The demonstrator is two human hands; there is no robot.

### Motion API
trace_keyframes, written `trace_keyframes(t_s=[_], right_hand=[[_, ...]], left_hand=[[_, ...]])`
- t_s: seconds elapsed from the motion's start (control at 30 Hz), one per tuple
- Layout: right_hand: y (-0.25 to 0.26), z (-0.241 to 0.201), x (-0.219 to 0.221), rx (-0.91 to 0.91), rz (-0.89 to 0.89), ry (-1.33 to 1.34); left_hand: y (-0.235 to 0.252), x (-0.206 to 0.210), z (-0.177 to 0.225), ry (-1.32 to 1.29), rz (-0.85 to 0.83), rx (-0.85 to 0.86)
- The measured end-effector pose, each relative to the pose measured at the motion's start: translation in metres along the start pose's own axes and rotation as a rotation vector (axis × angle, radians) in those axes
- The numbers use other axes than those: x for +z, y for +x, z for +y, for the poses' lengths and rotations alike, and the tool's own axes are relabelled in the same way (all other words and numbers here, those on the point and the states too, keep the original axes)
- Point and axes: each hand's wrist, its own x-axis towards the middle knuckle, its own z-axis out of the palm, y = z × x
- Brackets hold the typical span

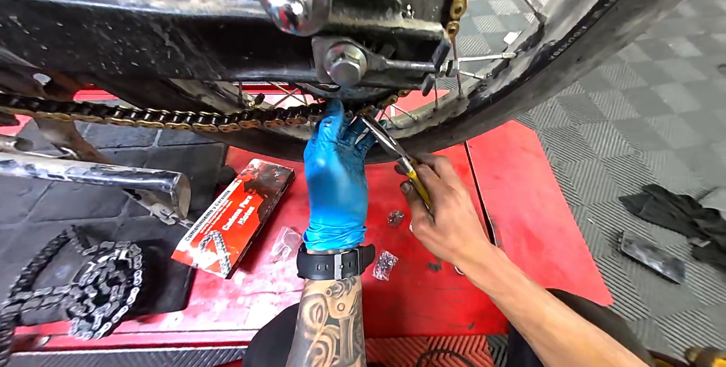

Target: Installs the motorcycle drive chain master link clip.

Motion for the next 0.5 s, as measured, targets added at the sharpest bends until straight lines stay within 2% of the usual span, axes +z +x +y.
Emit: trace_keyframes(t_s=[0.1, 0.5], right_hand=[[0.001, 0.004, 0.006, -0.068, 0.062, 0.016], [0.006, -0.007, 0.009, -0.046, 0.08, -0.028]], left_hand=[[-0.001, 0.001, 0.001, -0.017, 0.0, 0.013], [-0.002, 0.001, 0.002, -0.036, 0.038, -0.029]])
